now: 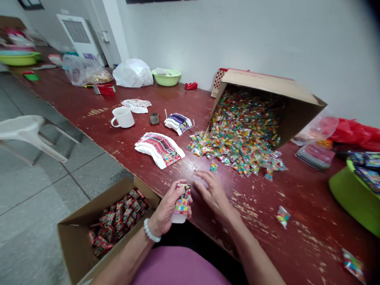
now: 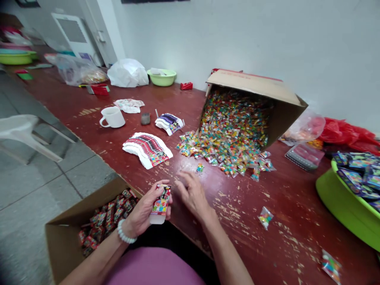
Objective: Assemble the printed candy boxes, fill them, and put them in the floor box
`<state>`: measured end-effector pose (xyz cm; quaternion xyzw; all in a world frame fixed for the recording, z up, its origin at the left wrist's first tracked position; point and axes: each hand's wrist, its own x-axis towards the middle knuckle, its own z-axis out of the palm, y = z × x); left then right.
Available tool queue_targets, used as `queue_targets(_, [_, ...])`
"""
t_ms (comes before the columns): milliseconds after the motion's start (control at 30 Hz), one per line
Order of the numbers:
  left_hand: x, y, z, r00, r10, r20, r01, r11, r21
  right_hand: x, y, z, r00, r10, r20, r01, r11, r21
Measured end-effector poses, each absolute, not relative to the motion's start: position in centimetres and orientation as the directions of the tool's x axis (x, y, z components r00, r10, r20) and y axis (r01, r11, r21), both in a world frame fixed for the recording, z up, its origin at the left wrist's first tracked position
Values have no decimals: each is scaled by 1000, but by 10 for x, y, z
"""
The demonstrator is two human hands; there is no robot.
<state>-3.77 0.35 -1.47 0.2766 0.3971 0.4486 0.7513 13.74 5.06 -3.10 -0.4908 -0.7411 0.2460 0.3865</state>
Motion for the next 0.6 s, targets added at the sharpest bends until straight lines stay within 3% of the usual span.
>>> queue_targets(67, [-41,7,-12,267,899,-348,-502,438,746,152,77,-40,-68,945,321,658,285,-697])
queue_targets(233, [-61,13,-11,197,912,-360,-439,410,799,176,99,-62,57,965,257,578,178,-796])
queue_targets(433, [-82,17,-14,132,918,-374,-407,394,824,192,76,-68,266,959,97,295,15,-956])
queue_targets(600, [-84,18,-8,165,902,-399,-324,431,842,191,52,-46,241,966,-94,-7,-96,-995])
